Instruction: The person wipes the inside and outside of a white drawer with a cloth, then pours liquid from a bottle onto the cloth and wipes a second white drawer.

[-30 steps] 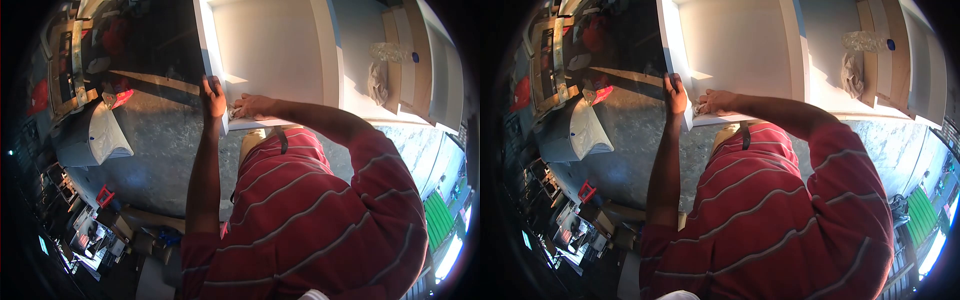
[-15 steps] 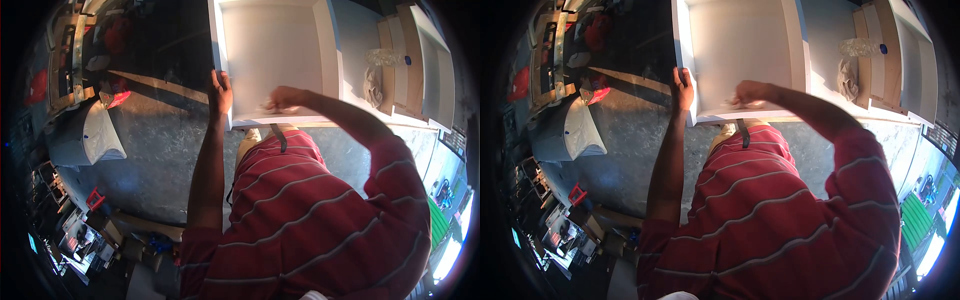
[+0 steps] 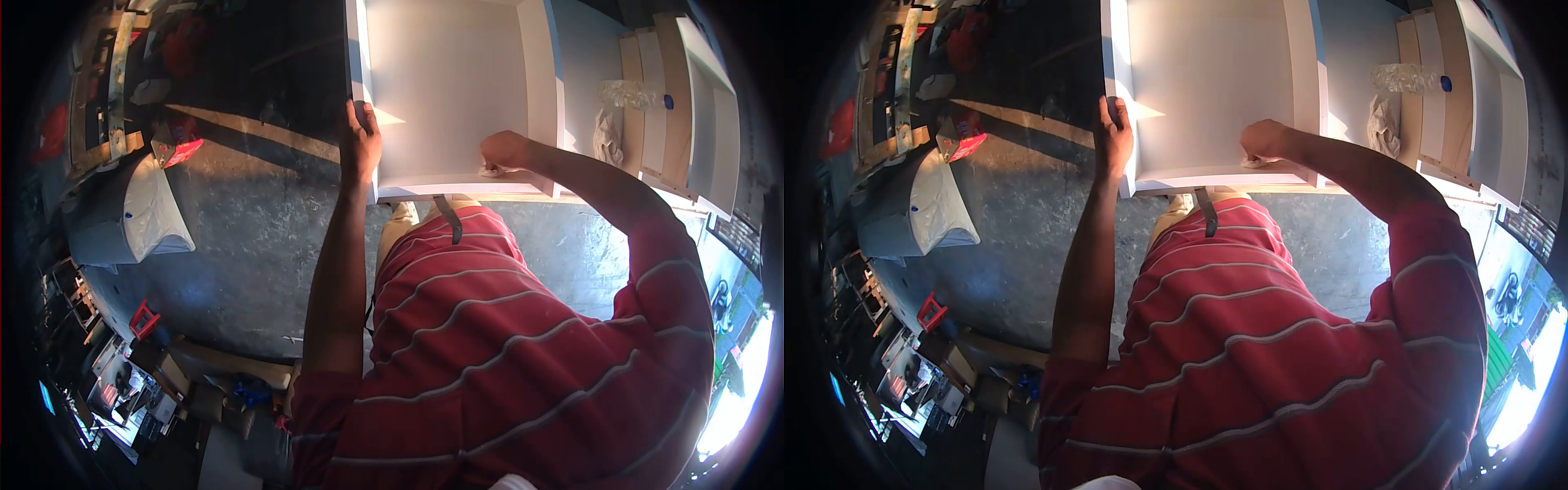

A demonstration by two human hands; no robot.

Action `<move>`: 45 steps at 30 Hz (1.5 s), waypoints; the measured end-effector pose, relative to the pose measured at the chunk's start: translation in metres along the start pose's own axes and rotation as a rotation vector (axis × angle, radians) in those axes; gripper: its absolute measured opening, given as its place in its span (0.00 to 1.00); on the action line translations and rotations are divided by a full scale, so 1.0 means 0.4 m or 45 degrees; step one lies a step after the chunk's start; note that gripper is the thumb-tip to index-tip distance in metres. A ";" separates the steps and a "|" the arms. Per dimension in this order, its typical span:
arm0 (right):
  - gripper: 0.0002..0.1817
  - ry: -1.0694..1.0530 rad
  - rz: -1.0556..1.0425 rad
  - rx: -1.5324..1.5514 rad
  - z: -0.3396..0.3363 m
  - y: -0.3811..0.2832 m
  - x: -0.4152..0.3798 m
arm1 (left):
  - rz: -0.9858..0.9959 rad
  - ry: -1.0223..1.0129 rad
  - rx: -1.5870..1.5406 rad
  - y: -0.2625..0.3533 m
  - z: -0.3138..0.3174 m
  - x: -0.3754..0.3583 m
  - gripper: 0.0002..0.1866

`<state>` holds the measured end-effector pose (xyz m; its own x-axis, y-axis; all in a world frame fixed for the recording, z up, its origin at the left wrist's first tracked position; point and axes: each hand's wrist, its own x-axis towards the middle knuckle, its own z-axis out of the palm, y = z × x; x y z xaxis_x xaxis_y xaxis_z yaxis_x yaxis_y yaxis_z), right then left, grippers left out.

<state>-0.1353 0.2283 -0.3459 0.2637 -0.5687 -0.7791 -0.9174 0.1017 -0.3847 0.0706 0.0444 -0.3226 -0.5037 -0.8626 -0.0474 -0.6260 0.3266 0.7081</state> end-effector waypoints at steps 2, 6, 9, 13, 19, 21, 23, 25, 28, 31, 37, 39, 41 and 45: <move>0.14 -0.115 -0.065 -0.113 -0.001 0.005 0.002 | -0.056 -0.059 -0.087 -0.002 0.002 0.002 0.26; 0.12 0.363 -0.027 0.537 -0.032 -0.143 0.099 | -0.069 -0.105 -0.096 0.005 -0.008 0.002 0.25; 0.13 0.498 -0.227 0.407 -0.037 -0.220 0.193 | 0.008 -0.048 -0.084 0.003 -0.004 0.000 0.25; 0.21 0.282 -0.049 0.321 -0.091 -0.222 0.133 | -0.042 -0.056 -0.052 0.002 -0.004 -0.005 0.26; 0.03 0.392 -0.310 -0.226 0.014 -0.027 -0.012 | -0.074 -0.042 -0.035 0.009 -0.006 -0.001 0.30; 0.06 0.380 -0.359 -0.250 0.020 -0.034 0.007 | -0.108 -0.069 -0.026 0.016 -0.011 -0.001 0.30; 0.09 0.459 -0.416 -0.100 0.037 -0.055 0.062 | -0.097 -0.094 -0.068 -0.004 -0.001 0.004 0.30; 0.11 0.551 -0.469 0.183 0.031 -0.106 0.118 | -0.082 -0.042 -0.021 -0.002 -0.002 0.001 0.29; 0.07 0.599 -0.498 0.349 -0.010 -0.152 0.122 | -0.097 -0.159 -0.127 -0.004 -0.006 0.004 0.29; 0.06 0.446 -0.588 0.060 -0.029 -0.088 0.094 | -0.033 -0.055 -0.051 -0.006 0.001 0.002 0.27; 0.09 0.657 -0.486 0.037 0.006 -0.094 0.100 | -0.076 -0.042 -0.071 0.015 -0.008 0.003 0.25; 0.08 0.689 -0.438 0.002 -0.017 -0.156 0.137 | -0.072 -0.128 -0.100 0.009 -0.012 0.004 0.23; 0.08 0.707 -0.415 0.053 -0.034 -0.209 0.186 | -0.013 -0.071 -0.076 0.012 -0.009 0.002 0.23; 0.07 0.806 -0.559 0.172 -0.031 -0.209 0.222 | 0.063 0.049 -0.009 -0.008 0.004 0.002 0.23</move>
<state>-0.0389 0.1592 -0.3768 0.3367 -0.9331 -0.1266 -0.7137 -0.1652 -0.6807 0.0712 0.0432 -0.3259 -0.5105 -0.8598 0.0146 -0.5965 0.3663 0.7141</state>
